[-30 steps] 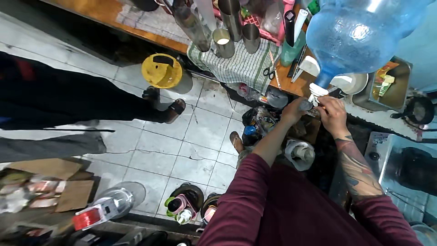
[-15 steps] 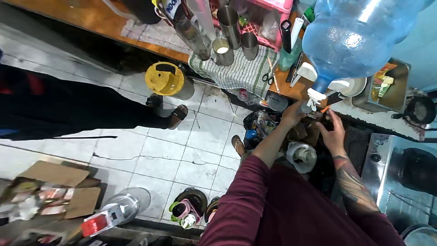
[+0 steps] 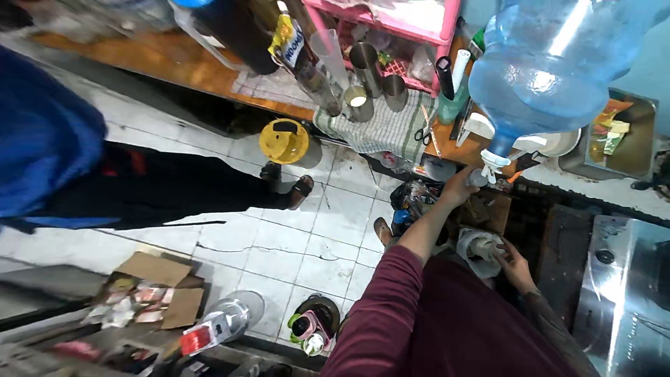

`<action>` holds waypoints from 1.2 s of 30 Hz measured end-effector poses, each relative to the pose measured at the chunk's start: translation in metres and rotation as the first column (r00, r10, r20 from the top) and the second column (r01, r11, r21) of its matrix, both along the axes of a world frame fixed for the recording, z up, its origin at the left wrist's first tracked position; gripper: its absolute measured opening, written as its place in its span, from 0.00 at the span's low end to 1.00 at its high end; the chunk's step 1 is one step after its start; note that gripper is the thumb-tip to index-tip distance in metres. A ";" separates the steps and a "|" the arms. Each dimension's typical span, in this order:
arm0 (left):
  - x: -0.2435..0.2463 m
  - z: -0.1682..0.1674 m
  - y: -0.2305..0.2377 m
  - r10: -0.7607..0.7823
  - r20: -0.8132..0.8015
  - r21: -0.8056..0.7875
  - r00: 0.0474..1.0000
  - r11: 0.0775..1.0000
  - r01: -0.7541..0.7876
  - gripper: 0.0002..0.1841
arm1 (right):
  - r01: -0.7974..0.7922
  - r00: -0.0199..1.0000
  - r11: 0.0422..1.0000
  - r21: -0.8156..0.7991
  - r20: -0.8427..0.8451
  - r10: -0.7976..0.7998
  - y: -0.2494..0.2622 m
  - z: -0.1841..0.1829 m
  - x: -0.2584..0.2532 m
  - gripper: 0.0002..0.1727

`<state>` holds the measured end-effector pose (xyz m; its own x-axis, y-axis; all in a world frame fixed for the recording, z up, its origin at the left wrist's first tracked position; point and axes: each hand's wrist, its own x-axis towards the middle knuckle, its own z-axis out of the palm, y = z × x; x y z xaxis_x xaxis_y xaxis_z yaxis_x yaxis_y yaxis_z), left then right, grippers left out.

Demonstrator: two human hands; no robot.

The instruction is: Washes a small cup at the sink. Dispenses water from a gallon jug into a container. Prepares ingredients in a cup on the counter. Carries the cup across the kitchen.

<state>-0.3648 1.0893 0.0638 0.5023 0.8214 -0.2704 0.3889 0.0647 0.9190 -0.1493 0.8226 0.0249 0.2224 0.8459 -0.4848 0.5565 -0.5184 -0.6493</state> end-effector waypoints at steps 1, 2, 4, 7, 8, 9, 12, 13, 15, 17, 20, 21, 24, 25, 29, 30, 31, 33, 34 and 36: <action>-0.005 -0.001 -0.002 0.009 0.010 -0.007 1.000 1.000 -0.009 0.34 | -0.012 1.000 1.000 0.002 -0.005 0.012 0.001 -0.001 -0.002 0.35; -0.011 -0.001 -0.006 0.025 0.022 -0.013 0.999 1.000 -0.025 0.34 | -0.026 1.000 1.000 0.012 -0.010 0.026 0.004 -0.002 -0.003 0.35; -0.027 -0.004 -0.015 0.066 0.042 -0.016 0.997 0.998 -0.065 0.35 | -0.035 0.999 0.999 0.038 -0.019 0.035 0.011 -0.003 -0.008 0.34; -0.065 -0.008 -0.026 0.123 0.060 0.003 0.991 0.992 -0.123 0.35 | -0.028 0.998 0.998 0.052 -0.059 0.031 0.025 -0.001 -0.022 0.33; -0.081 -0.006 -0.026 0.148 0.066 -0.004 0.987 0.989 -0.148 0.35 | -0.037 0.997 0.997 0.061 -0.066 0.040 0.029 -0.001 -0.027 0.33; -0.098 -0.003 -0.027 0.183 0.083 -0.022 0.980 0.983 -0.181 0.35 | -0.044 0.996 0.997 0.067 -0.081 0.050 0.035 -0.001 -0.033 0.33; -0.155 0.011 -0.022 0.299 0.128 -0.028 0.946 0.954 -0.298 0.35 | -0.064 0.985 0.995 0.070 -0.156 0.074 0.054 0.002 -0.057 0.33; -0.175 0.016 -0.019 0.342 0.138 -0.014 0.930 0.939 -0.343 0.34 | -0.075 0.981 0.995 0.073 -0.172 0.086 0.061 0.001 -0.065 0.33; -0.215 0.027 -0.009 0.404 0.128 0.020 0.906 0.912 -0.410 0.35 | -0.100 0.977 0.993 0.069 -0.180 0.111 0.075 0.000 -0.083 0.33; -0.253 0.041 0.004 0.445 0.135 0.071 0.885 0.887 -0.457 0.35 | -0.131 0.972 0.989 0.063 -0.187 0.140 0.093 -0.002 -0.103 0.32; -0.304 0.060 0.030 0.495 0.124 0.134 0.860 0.850 -0.509 0.37 | -0.160 0.970 0.986 0.036 -0.179 0.164 0.126 -0.003 -0.139 0.32; -0.320 0.064 0.041 0.508 0.117 0.158 0.853 0.839 -0.521 0.38 | -0.165 0.969 0.986 0.025 -0.183 0.167 0.136 -0.003 -0.151 0.33; -0.365 0.069 0.081 0.521 0.090 0.230 0.849 0.818 -0.527 0.37 | -0.165 0.970 0.986 0.026 -0.179 0.167 0.169 0.000 -0.189 0.32; -0.378 0.071 0.094 0.524 0.081 0.241 0.848 0.815 -0.527 0.37 | -0.167 0.969 0.985 0.035 -0.176 0.171 0.179 0.001 -0.201 0.32; -0.424 0.072 0.152 0.502 0.071 0.278 0.862 0.820 -0.501 0.35 | -0.175 0.971 0.982 0.076 -0.152 0.185 0.211 0.002 -0.244 0.32; -0.433 0.073 0.164 0.486 0.042 0.287 0.873 0.831 -0.477 0.35 | -0.176 0.971 0.980 0.089 -0.149 0.188 0.217 0.003 -0.253 0.32; -0.440 0.074 0.175 0.468 0.012 0.296 0.883 0.842 -0.451 0.35 | -0.172 0.971 0.980 0.100 -0.149 0.186 0.222 0.004 -0.261 0.31; -0.452 0.075 0.195 0.427 -0.055 0.323 0.903 0.863 -0.388 0.34 | -0.145 0.972 0.985 0.099 -0.172 0.160 0.229 0.007 -0.275 0.31; -0.457 0.076 0.204 0.397 -0.102 0.338 0.912 0.876 -0.343 0.33 | -0.124 0.973 0.988 0.094 -0.185 0.139 0.231 0.008 -0.281 0.31; -0.465 0.078 0.218 0.336 -0.216 0.369 0.917 0.897 -0.242 0.33 | -0.093 0.973 0.991 0.095 -0.200 0.111 0.233 0.009 -0.289 0.31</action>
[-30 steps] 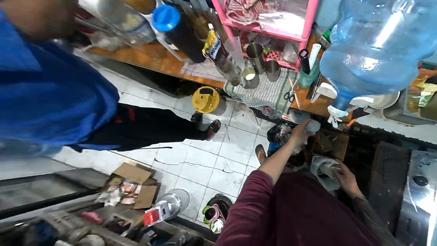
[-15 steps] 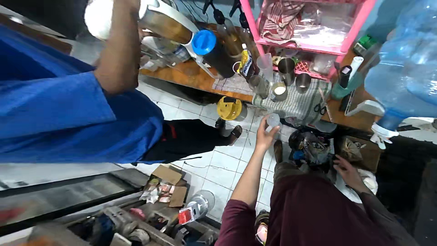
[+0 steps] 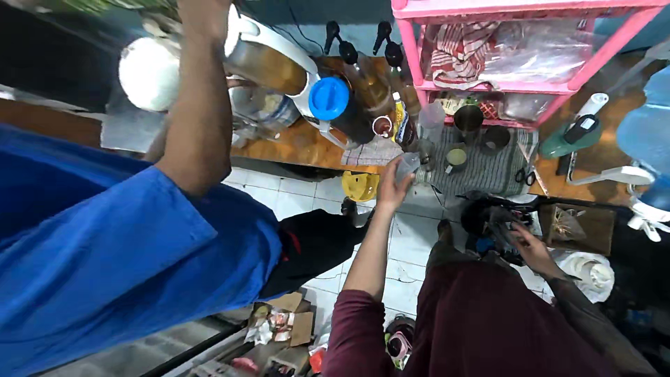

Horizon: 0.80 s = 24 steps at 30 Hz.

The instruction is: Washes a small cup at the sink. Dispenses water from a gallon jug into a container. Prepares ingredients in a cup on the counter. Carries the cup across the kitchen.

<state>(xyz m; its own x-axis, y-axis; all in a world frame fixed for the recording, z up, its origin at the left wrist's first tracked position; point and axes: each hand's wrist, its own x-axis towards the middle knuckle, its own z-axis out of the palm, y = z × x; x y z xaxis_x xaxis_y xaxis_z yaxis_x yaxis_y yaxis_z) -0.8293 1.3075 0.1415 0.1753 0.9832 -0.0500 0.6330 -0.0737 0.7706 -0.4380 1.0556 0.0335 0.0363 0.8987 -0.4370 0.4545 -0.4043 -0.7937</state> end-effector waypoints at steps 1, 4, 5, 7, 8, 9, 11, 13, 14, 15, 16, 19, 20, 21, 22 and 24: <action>-0.001 0.002 0.006 -0.019 -0.064 -0.009 0.998 1.000 0.018 0.32 | 0.013 1.000 1.000 -0.002 -0.002 -0.013 0.000 0.001 -0.003 0.31; -0.001 0.008 0.019 -0.075 -0.219 -0.044 0.973 0.997 0.066 0.32 | 0.044 0.999 0.999 0.000 0.001 -0.044 0.001 0.004 -0.007 0.31; -0.001 0.009 0.021 -0.090 -0.256 -0.041 0.963 0.996 0.082 0.32 | 0.059 0.998 0.998 0.008 0.002 -0.059 0.000 0.004 -0.007 0.31; 0.000 0.011 0.025 -0.111 -0.320 -0.028 0.941 0.994 0.108 0.32 | 0.085 0.996 0.996 0.016 0.003 -0.085 -0.001 0.002 -0.007 0.31; 0.001 0.013 0.027 -0.120 -0.351 -0.022 0.928 0.992 0.120 0.32 | 0.096 0.995 0.995 0.010 0.001 -0.096 -0.001 0.002 -0.006 0.31; 0.001 0.016 0.028 -0.131 -0.386 -0.018 0.913 0.991 0.135 0.32 | 0.103 0.995 0.995 0.003 0.005 -0.103 -0.002 0.003 -0.006 0.31; 0.004 0.023 0.031 -0.157 -0.456 -0.016 0.876 0.986 0.168 0.31 | 0.097 0.995 0.995 0.002 0.026 -0.097 -0.002 0.002 -0.005 0.31; 0.008 0.032 0.033 -0.194 -0.531 -0.029 0.825 0.977 0.211 0.30 | 0.077 0.996 0.997 0.003 0.047 -0.077 -0.002 0.000 -0.004 0.31; 0.012 0.036 0.034 -0.206 -0.572 -0.026 0.794 0.972 0.234 0.30 | 0.075 0.996 0.997 0.006 0.051 -0.075 -0.002 0.001 -0.004 0.31; 0.016 0.041 0.035 -0.214 -0.618 -0.019 0.756 0.966 0.258 0.30 | 0.076 0.996 0.997 0.006 0.055 -0.077 -0.002 0.002 -0.005 0.31; 0.020 0.045 0.035 -0.214 -0.664 -0.008 0.716 0.960 0.280 0.30 | 0.078 0.995 0.997 0.004 0.056 -0.078 -0.001 0.002 -0.007 0.31; 0.036 0.056 0.037 -0.226 -0.761 -0.020 0.608 0.945 0.327 0.30 | 0.080 0.994 0.997 -0.003 0.069 -0.080 0.001 0.005 -0.011 0.31; 0.042 0.058 0.038 -0.236 -0.788 -0.031 0.569 0.938 0.345 0.30 | 0.079 0.994 0.997 -0.006 0.073 -0.078 0.002 0.006 -0.012 0.31; 0.046 0.060 0.039 -0.242 -0.812 -0.033 0.531 0.928 0.372 0.29 | 0.078 0.994 0.997 -0.007 0.072 -0.077 0.003 0.006 -0.014 0.31; 0.050 0.061 0.039 -0.249 -0.829 -0.025 0.501 0.911 0.412 0.28 | 0.077 0.995 0.997 -0.008 0.072 -0.076 0.003 0.008 -0.015 0.31; 0.056 0.063 0.042 -0.260 -0.852 0.012 0.455 0.859 0.513 0.27 | 0.079 0.995 0.997 0.011 0.061 -0.079 0.003 0.007 -0.017 0.30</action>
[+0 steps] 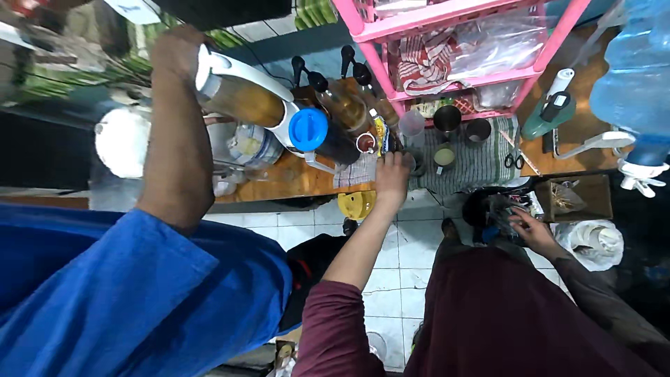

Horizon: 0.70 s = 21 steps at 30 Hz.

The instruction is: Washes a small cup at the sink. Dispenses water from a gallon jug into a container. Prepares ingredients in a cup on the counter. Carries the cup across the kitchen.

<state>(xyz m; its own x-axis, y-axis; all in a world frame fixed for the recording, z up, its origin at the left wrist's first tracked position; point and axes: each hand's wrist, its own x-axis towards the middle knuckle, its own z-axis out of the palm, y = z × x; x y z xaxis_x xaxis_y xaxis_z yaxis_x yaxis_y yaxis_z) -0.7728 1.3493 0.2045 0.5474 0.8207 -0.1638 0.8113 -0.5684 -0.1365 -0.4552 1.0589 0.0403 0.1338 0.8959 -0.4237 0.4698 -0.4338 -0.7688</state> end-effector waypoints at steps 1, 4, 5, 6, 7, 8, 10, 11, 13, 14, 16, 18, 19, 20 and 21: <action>0.002 0.000 0.002 -0.052 -0.023 0.025 0.998 0.998 0.053 0.26 | 0.000 1.000 1.000 0.021 -0.004 0.000 -0.001 -0.002 -0.001 0.30; 0.007 -0.001 0.007 -0.158 -0.104 0.065 0.982 0.984 0.165 0.23 | 0.011 0.999 0.998 0.055 -0.038 -0.009 -0.003 -0.001 -0.002 0.31; 0.007 -0.003 0.009 -0.183 -0.120 0.075 0.976 0.978 0.193 0.22 | 0.020 0.999 0.999 0.049 -0.046 -0.017 -0.003 0.001 -0.002 0.31; 0.007 -0.005 0.009 -0.198 -0.138 0.083 0.970 0.974 0.211 0.23 | 0.027 0.998 0.999 0.046 -0.053 -0.025 -0.004 0.001 -0.002 0.31; 0.006 -0.006 0.010 -0.209 -0.156 0.095 0.965 0.970 0.225 0.24 | 0.034 0.998 0.998 0.053 -0.058 -0.031 -0.004 0.000 -0.001 0.31; 0.005 -0.009 0.011 -0.218 -0.169 0.107 0.961 0.965 0.238 0.25 | 0.038 0.997 0.997 0.060 -0.063 -0.035 -0.005 -0.001 0.001 0.31; 0.002 -0.013 0.011 -0.217 -0.169 0.134 0.961 0.961 0.241 0.26 | 0.043 0.997 0.997 0.067 -0.066 -0.038 -0.008 -0.002 0.005 0.31; 0.000 -0.013 0.011 -0.193 -0.158 0.140 0.968 0.966 0.215 0.28 | 0.042 0.997 0.997 0.066 -0.066 -0.037 -0.008 -0.003 0.007 0.31; -0.002 -0.010 0.010 -0.109 -0.057 0.157 0.992 0.981 0.117 0.30 | 0.058 0.996 0.996 0.065 -0.076 -0.053 -0.008 -0.002 0.011 0.30; -0.003 -0.008 0.007 -0.052 0.046 0.150 0.998 0.988 0.044 0.30 | 0.073 0.994 0.995 0.068 -0.087 -0.067 -0.008 -0.001 0.013 0.31; 0.000 0.001 -0.009 0.091 0.298 0.079 0.950 0.990 -0.119 0.26 | 0.108 0.989 0.991 0.084 -0.115 -0.098 -0.009 0.004 0.016 0.31; 0.018 0.013 -0.042 0.244 0.540 -0.109 0.806 0.969 -0.221 0.29 | 0.144 0.979 0.984 0.105 -0.157 -0.126 -0.007 0.010 0.019 0.31; 0.033 0.012 -0.061 0.316 0.643 -0.224 0.698 0.949 -0.223 0.32 | 0.153 0.976 0.982 0.115 -0.174 -0.131 -0.006 0.013 0.020 0.31; 0.051 0.003 -0.077 0.378 0.715 -0.327 0.588 0.924 -0.197 0.35 | 0.154 0.974 0.981 0.119 -0.186 -0.131 -0.006 0.017 0.021 0.31; 0.070 -0.011 -0.091 0.435 0.748 -0.417 0.500 0.895 -0.154 0.39 | 0.155 0.971 0.981 0.118 -0.199 -0.129 -0.005 0.020 0.022 0.31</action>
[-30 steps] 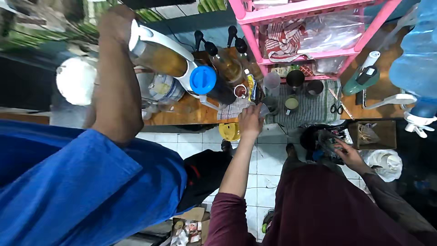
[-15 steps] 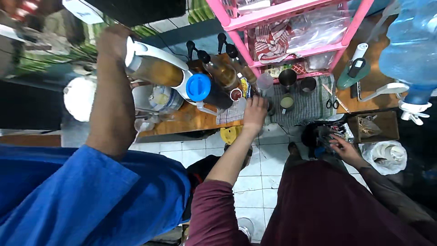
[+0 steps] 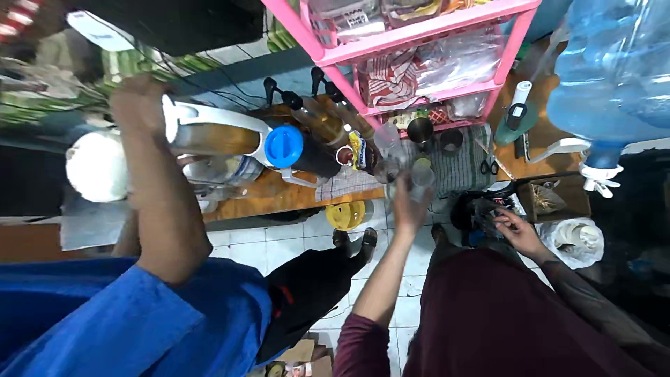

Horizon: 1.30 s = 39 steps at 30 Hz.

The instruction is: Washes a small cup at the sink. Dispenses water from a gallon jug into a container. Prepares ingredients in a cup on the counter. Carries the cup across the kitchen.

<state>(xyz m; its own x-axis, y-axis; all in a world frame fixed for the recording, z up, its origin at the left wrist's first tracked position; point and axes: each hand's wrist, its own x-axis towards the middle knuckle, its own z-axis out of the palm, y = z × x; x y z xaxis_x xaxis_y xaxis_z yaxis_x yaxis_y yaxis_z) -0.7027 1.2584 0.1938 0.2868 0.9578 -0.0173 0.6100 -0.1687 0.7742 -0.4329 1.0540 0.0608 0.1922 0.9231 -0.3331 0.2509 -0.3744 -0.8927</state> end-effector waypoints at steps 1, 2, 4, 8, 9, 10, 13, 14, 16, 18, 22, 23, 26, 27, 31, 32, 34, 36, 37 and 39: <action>0.022 -0.013 -0.008 -0.002 0.066 -0.080 0.998 0.997 0.008 0.41 | -0.002 1.000 1.000 -0.001 -0.010 0.002 0.001 0.004 0.002 0.31; 0.044 -0.027 -0.010 0.005 0.098 -0.157 0.995 0.988 0.011 0.41 | -0.004 1.000 1.000 0.006 -0.018 0.004 0.001 0.007 0.003 0.30; 0.086 -0.059 -0.001 0.028 0.108 -0.249 0.994 0.968 0.000 0.41 | -0.005 1.000 1.000 0.021 -0.025 0.005 -0.001 0.012 0.008 0.30; 0.145 -0.095 0.022 0.126 0.136 -0.250 0.983 0.964 -0.089 0.44 | -0.001 1.000 0.998 0.056 -0.004 0.002 -0.017 0.018 0.028 0.30; 0.154 -0.100 0.025 0.149 0.160 -0.243 0.976 0.964 -0.107 0.45 | 0.008 1.000 0.998 0.061 -0.003 -0.008 -0.023 0.021 0.034 0.30; 0.161 -0.105 0.028 0.167 0.182 -0.237 0.969 0.964 -0.122 0.46 | 0.019 1.000 0.998 0.067 -0.001 -0.019 -0.027 0.024 0.040 0.30; 0.168 -0.115 0.032 0.205 0.164 -0.248 0.965 0.955 -0.161 0.48 | 0.049 0.999 0.994 0.102 -0.007 -0.049 -0.038 0.030 0.053 0.30; 0.168 -0.117 0.032 0.205 0.151 -0.250 0.967 0.954 -0.163 0.48 | 0.049 0.999 0.993 0.107 -0.008 -0.048 -0.039 0.033 0.056 0.30; 0.166 -0.125 0.032 0.184 0.143 -0.225 0.972 0.963 -0.149 0.51 | 0.030 0.999 0.993 0.110 0.017 -0.032 -0.035 0.043 0.059 0.30; 0.161 -0.129 0.023 0.140 0.132 -0.186 0.981 0.976 -0.114 0.59 | -0.006 0.996 0.991 0.131 0.089 -0.005 -0.023 0.060 0.060 0.28; 0.130 -0.122 -0.017 0.200 0.143 -0.079 0.969 0.979 -0.190 0.57 | -0.004 0.969 0.983 0.185 0.243 -0.042 0.039 0.115 0.059 0.27; 0.118 -0.122 -0.025 0.285 0.189 -0.012 0.940 0.958 -0.288 0.53 | 0.020 0.967 0.982 0.187 0.247 -0.067 0.060 0.129 0.058 0.30; 0.064 -0.118 -0.026 0.485 0.399 0.192 0.778 0.786 -0.588 0.45 | 0.086 0.975 0.974 0.208 0.181 -0.125 0.122 0.147 0.052 0.45; 0.045 -0.115 -0.019 0.548 0.417 0.168 0.726 0.738 -0.654 0.46 | 0.109 0.972 0.973 0.203 0.181 -0.147 0.140 0.146 0.050 0.48; -0.017 -0.121 0.019 0.590 0.403 0.087 0.700 0.736 -0.671 0.54 | 0.158 0.939 0.948 0.276 0.254 -0.231 0.196 0.123 0.053 0.49; -0.028 -0.123 0.027 0.563 0.397 0.074 0.724 0.767 -0.637 0.56 | 0.165 0.930 0.945 0.284 0.273 -0.244 0.201 0.121 0.054 0.48; -0.045 -0.126 0.039 0.489 0.380 0.060 0.785 0.834 -0.549 0.61 | 0.172 0.908 0.944 0.283 0.326 -0.264 0.203 0.118 0.053 0.48; -0.058 -0.134 0.051 0.394 0.373 0.068 0.840 0.891 -0.448 0.64 | 0.170 0.887 0.948 0.268 0.378 -0.266 0.204 0.115 0.053 0.45; -0.063 -0.139 0.055 0.356 0.368 0.075 0.859 0.910 -0.409 0.65 | 0.171 0.879 0.951 0.258 0.396 -0.265 0.205 0.111 0.054 0.43; -0.070 -0.144 0.062 0.317 0.359 0.050 0.878 0.933 -0.357 0.66 | 0.204 0.866 0.944 0.258 0.402 -0.297 0.206 0.103 0.057 0.36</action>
<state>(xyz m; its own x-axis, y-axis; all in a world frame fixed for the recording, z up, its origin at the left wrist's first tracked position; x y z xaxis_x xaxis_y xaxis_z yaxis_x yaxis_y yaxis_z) -0.7722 1.3208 0.0495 -0.0847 0.9872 0.1348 0.3489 -0.0973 0.9321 -0.3764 1.2596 0.1633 0.5067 0.8618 0.0229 0.5482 -0.3016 -0.7801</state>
